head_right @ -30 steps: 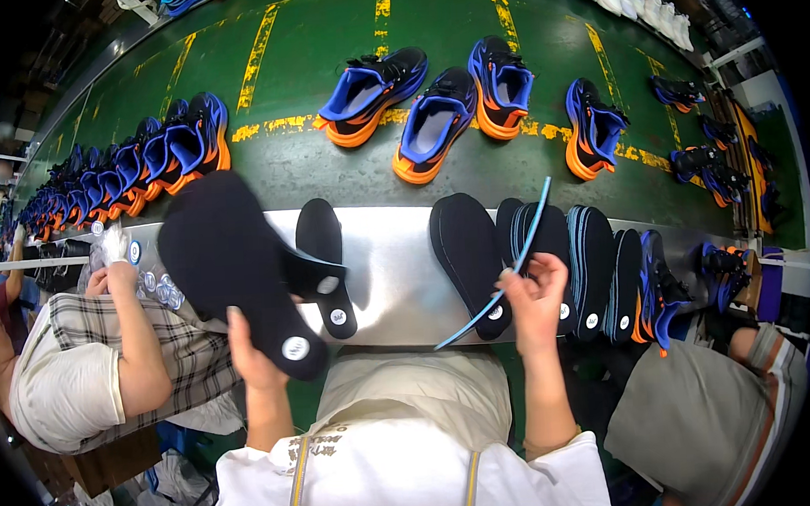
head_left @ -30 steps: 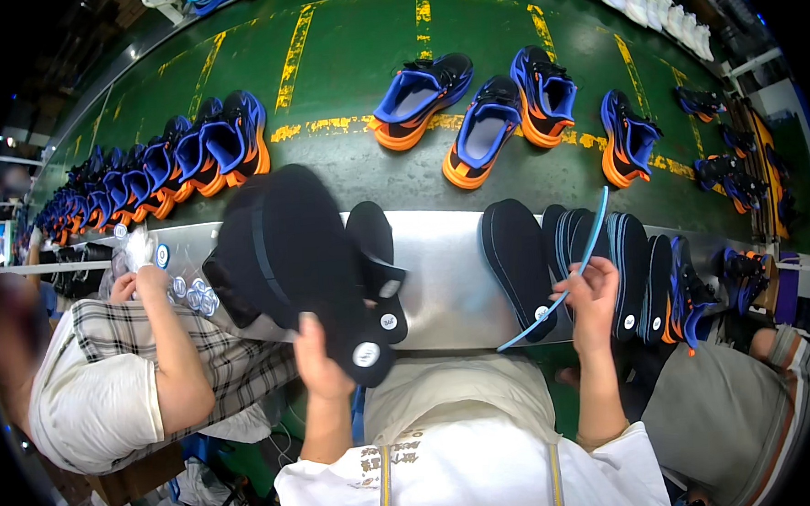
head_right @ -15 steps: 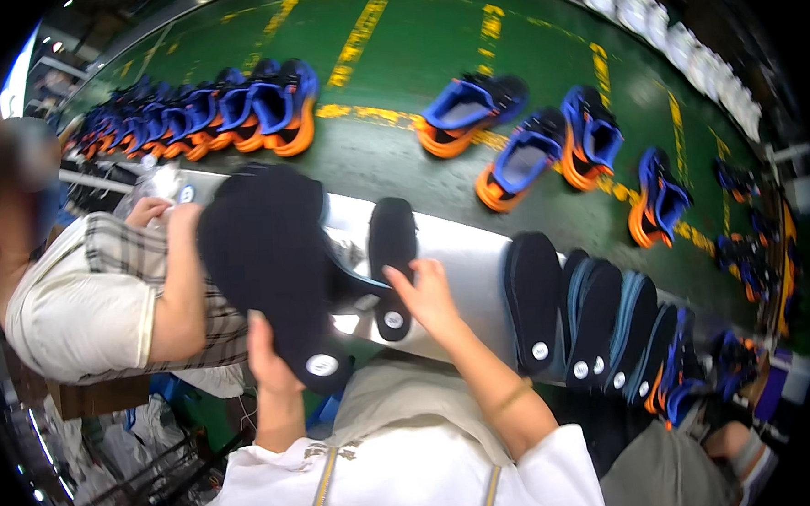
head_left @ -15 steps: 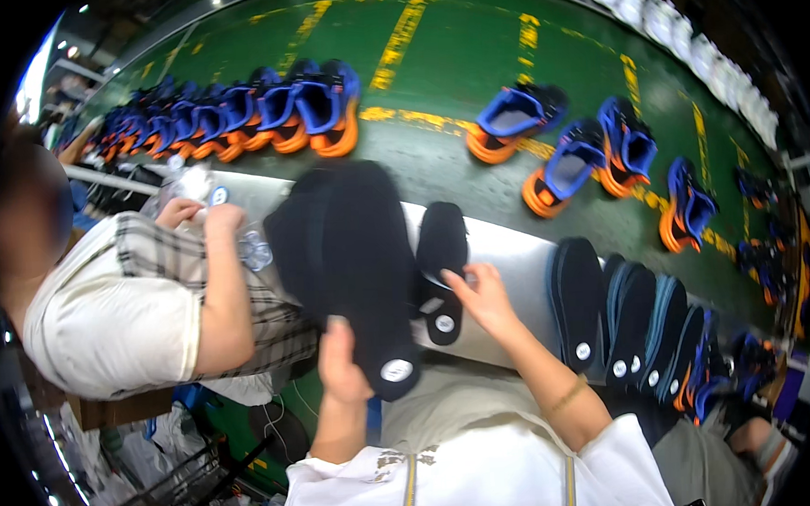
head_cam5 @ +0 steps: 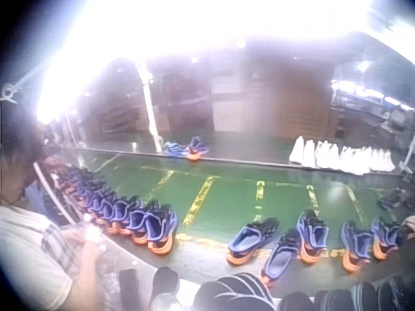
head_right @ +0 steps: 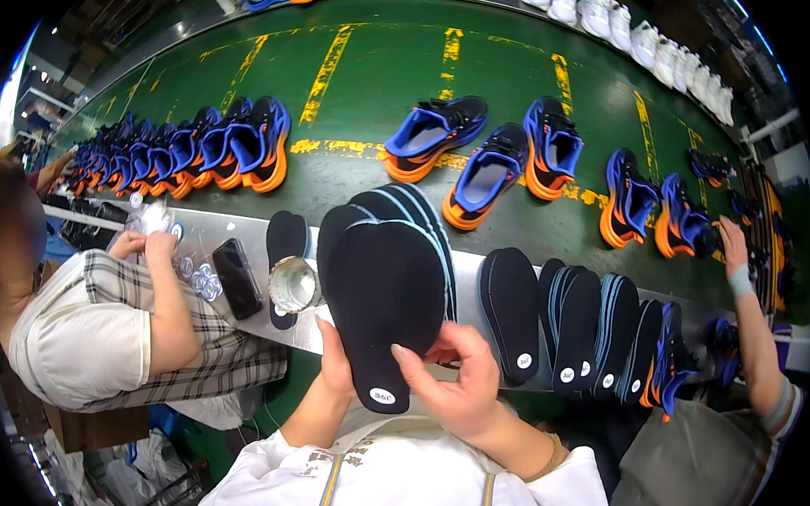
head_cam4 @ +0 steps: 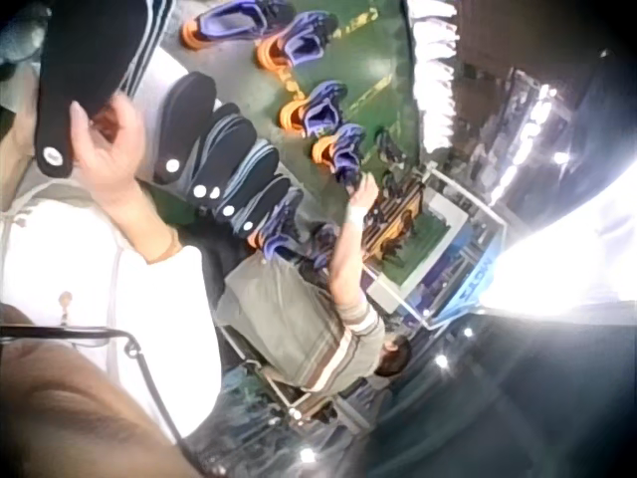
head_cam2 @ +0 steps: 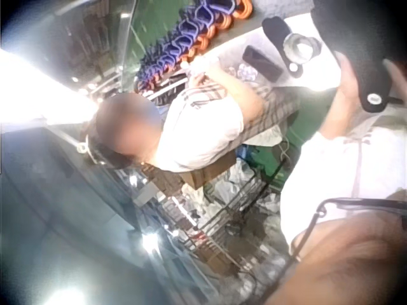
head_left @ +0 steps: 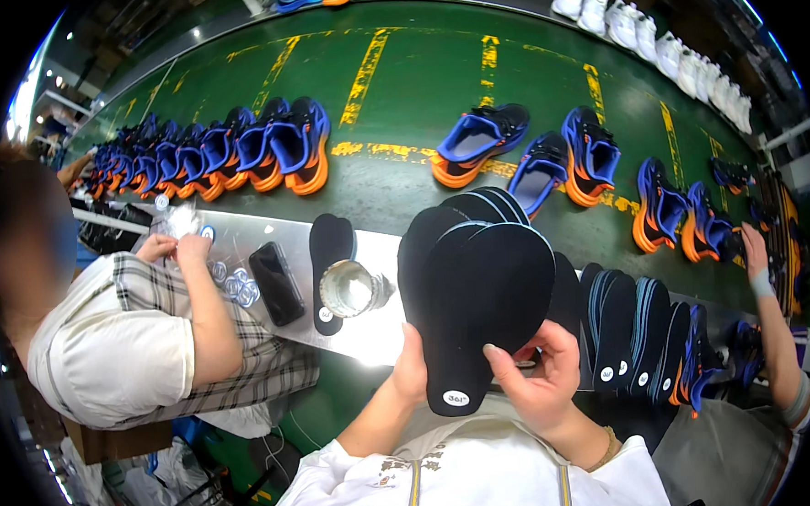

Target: The person picks up a stack of insoles from a blue basket and places them on a metal workbench. They then pick up shoes one by one and slide an insole into each shoe, pushing it down to fit before placing the shoe back on the assembly line.

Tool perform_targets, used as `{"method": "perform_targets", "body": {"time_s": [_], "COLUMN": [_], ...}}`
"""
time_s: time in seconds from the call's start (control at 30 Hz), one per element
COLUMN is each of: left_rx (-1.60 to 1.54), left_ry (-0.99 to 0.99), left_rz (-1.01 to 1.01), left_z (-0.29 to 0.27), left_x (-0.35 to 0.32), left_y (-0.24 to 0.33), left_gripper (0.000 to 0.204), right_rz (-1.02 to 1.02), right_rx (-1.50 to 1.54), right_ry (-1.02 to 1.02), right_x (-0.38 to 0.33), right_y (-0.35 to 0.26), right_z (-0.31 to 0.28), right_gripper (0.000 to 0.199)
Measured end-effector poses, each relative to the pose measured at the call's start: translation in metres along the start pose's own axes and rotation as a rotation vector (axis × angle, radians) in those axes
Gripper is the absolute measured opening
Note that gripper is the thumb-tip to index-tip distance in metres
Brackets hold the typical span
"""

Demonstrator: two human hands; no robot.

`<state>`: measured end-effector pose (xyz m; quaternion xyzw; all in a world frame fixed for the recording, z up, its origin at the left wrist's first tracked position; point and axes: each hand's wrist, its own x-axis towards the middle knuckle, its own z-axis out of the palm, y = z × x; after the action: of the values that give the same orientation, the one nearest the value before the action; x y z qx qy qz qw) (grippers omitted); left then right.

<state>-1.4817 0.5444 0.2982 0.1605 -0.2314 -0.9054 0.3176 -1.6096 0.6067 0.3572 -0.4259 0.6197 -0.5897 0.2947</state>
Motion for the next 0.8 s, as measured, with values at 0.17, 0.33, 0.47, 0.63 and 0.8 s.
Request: {"method": "perform_targets", "body": {"time_s": [0.17, 0.33, 0.47, 0.63, 0.8], "left_rx": [-0.315, -0.034, 0.076, 0.119, -0.373], "left_ry": [-0.229, 0.115, 0.088, 0.147, 0.061], "left_rz": [-0.030, -0.202, -0.186, -0.186, -0.411], "left_z": [-0.001, 0.016, 0.025, 0.012, -0.003], "left_x": [0.034, 0.043, 0.047, 0.052, 0.055], "left_y": [-0.017, -0.033, -0.045, -0.062, -0.050], "left_gripper": [0.078, 0.071, 0.067, 0.069, 0.085], "right_rz": [-0.419, -0.437, -0.455, -0.446, 0.183], "right_rx": [-0.353, -0.433, -0.424, -0.244, 0.269], "right_ry": [0.131, 0.161, 0.155, 0.105, 0.145], "right_x": [0.007, 0.007, 0.004, 0.004, -0.013], "right_y": [-0.005, -0.005, -0.002, 0.004, 0.021], "right_z": [-0.009, -0.023, -0.035, -0.051, -0.100], "right_gripper": [0.039, 0.041, 0.039, 0.037, 0.036]}}
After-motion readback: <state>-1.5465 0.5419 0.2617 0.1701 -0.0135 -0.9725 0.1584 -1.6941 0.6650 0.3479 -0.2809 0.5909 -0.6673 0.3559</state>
